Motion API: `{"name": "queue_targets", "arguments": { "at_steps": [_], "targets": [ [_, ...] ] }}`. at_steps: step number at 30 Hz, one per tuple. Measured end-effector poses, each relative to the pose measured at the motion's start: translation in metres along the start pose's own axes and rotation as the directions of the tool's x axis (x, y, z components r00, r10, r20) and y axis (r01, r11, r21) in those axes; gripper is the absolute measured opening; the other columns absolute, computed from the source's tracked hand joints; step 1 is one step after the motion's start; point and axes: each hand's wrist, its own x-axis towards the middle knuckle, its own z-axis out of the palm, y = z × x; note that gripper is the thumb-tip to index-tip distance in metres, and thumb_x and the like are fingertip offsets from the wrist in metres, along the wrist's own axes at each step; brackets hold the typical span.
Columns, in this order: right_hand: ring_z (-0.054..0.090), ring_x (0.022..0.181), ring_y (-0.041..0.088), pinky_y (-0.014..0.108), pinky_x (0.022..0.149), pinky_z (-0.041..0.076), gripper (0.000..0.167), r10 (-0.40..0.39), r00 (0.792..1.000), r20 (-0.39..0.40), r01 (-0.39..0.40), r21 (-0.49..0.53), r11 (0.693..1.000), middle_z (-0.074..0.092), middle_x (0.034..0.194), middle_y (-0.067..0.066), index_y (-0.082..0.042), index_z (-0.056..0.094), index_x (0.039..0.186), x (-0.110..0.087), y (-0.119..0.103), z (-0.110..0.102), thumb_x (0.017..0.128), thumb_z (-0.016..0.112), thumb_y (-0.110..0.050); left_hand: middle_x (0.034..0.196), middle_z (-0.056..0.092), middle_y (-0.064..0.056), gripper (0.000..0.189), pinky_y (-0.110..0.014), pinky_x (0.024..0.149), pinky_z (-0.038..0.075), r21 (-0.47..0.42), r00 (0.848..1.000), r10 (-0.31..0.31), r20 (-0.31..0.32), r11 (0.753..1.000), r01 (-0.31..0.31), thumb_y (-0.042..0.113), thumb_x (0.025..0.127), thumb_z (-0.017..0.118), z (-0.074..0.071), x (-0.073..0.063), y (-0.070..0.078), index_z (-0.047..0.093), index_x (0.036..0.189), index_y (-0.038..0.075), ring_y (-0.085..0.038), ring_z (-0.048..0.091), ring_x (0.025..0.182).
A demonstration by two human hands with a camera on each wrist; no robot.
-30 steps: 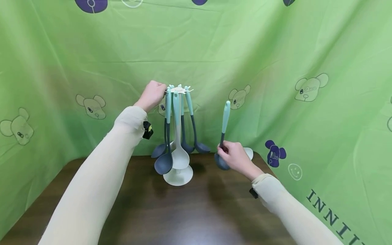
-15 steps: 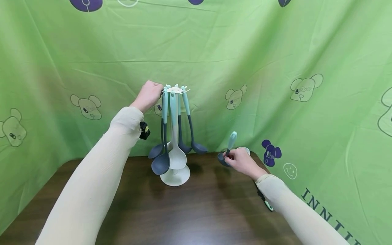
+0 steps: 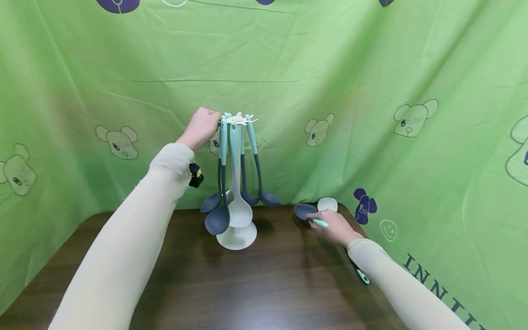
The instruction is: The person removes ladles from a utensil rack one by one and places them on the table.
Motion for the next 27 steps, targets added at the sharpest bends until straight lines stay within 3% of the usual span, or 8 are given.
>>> {"name": "queue_targets", "arguments": {
  "at_steps": [6,14,21,27],
  "targets": [
    [0.055,0.064,0.013,0.037,0.053,0.046,0.027,0.027,0.998,0.052,-0.021,-0.109,0.994,0.068,0.079,-0.004,-0.027,0.075,0.112,0.000,0.007,0.011,0.089,0.066,-0.016,0.049,0.031,0.010,0.034,-0.026,0.046,0.026,-0.002,1.000,-0.002,0.004,1.000,0.002,0.020,0.096,0.035,-0.003,0.001,-0.002,0.035,0.062,0.015,-0.008,0.027,0.044],
    [0.064,0.068,0.015,0.040,0.054,0.050,0.031,-0.008,0.999,0.042,0.015,-0.153,0.988,0.075,0.088,-0.003,-0.023,0.075,0.115,-0.002,0.011,0.019,0.090,0.066,-0.008,0.048,0.033,0.010,0.036,-0.027,0.045,0.028,-0.055,1.000,-0.012,0.009,0.998,0.012,0.019,0.096,0.037,-0.006,-0.003,-0.004,0.037,0.060,0.016,-0.009,0.031,0.044],
    [0.063,0.060,0.021,0.044,0.051,0.049,0.027,-0.138,0.989,0.046,0.145,-0.245,0.959,0.072,0.079,-0.001,-0.018,0.073,0.114,0.000,0.017,0.023,0.088,0.069,-0.011,0.049,0.033,0.010,0.034,-0.027,0.047,0.028,-0.065,1.000,-0.012,0.007,0.998,0.012,0.020,0.096,0.036,-0.009,-0.001,-0.001,0.036,0.062,0.016,-0.009,0.030,0.045],
    [0.048,0.049,0.013,0.040,0.045,0.044,0.030,-0.241,0.967,0.090,0.257,-0.322,0.911,0.062,0.065,-0.006,-0.019,0.070,0.109,0.002,0.021,0.030,0.081,0.070,-0.009,0.049,0.033,0.009,0.034,-0.028,0.048,0.029,-0.051,1.000,-0.028,0.007,0.998,0.029,0.020,0.096,0.036,-0.014,-0.003,-0.003,0.035,0.062,0.016,-0.010,0.030,0.046]
  ]
}}
